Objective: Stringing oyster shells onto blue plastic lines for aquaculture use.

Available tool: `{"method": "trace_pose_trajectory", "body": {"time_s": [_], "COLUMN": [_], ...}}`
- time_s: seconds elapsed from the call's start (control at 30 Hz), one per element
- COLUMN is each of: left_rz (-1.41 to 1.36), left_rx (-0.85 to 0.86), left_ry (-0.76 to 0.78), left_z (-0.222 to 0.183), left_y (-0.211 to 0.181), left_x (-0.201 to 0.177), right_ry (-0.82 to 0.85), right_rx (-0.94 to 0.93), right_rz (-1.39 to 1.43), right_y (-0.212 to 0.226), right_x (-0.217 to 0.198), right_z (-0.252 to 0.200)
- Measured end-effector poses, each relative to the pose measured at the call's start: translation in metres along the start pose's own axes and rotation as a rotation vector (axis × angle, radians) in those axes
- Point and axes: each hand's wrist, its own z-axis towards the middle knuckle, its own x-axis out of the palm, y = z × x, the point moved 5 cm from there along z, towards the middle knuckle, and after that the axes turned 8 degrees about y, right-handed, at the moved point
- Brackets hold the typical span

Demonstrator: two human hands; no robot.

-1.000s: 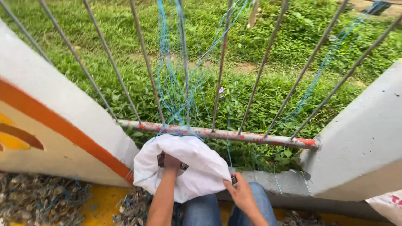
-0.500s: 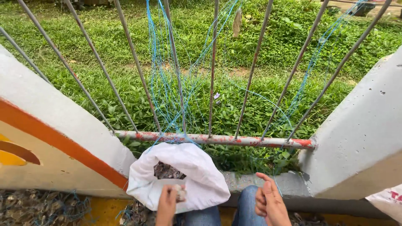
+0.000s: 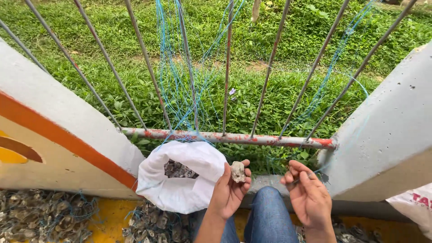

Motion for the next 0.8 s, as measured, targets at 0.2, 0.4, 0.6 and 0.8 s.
{"method": "trace_pose_trajectory", "body": {"time_s": [0.2,0.4,0.6,0.8], "left_rz": [0.071,0.118,0.127,0.143], "left_rx": [0.035,0.113,0.046,-0.032], "left_ry": [0.053,0.013,-0.005,0.053], "left_z": [0.006,0.006,0.007,0.005], "left_y": [0.003,-0.004,0.004,0.006], "left_x": [0.004,0.018,0.005,0.009], "right_ry": [-0.007,-0.018,0.045,-0.052], "right_rx": [-0.094,-0.154,-0.239,-0.214], "right_rz": [-0.056,-0.123,-0.246,-0.295], "right_y": [-0.006,0.013,0.019,0.02], "right_x": [-0.028,-0.018,-0.002,-0.01], "right_z": [-0.001,-0.031,-0.045,-0.044]}}
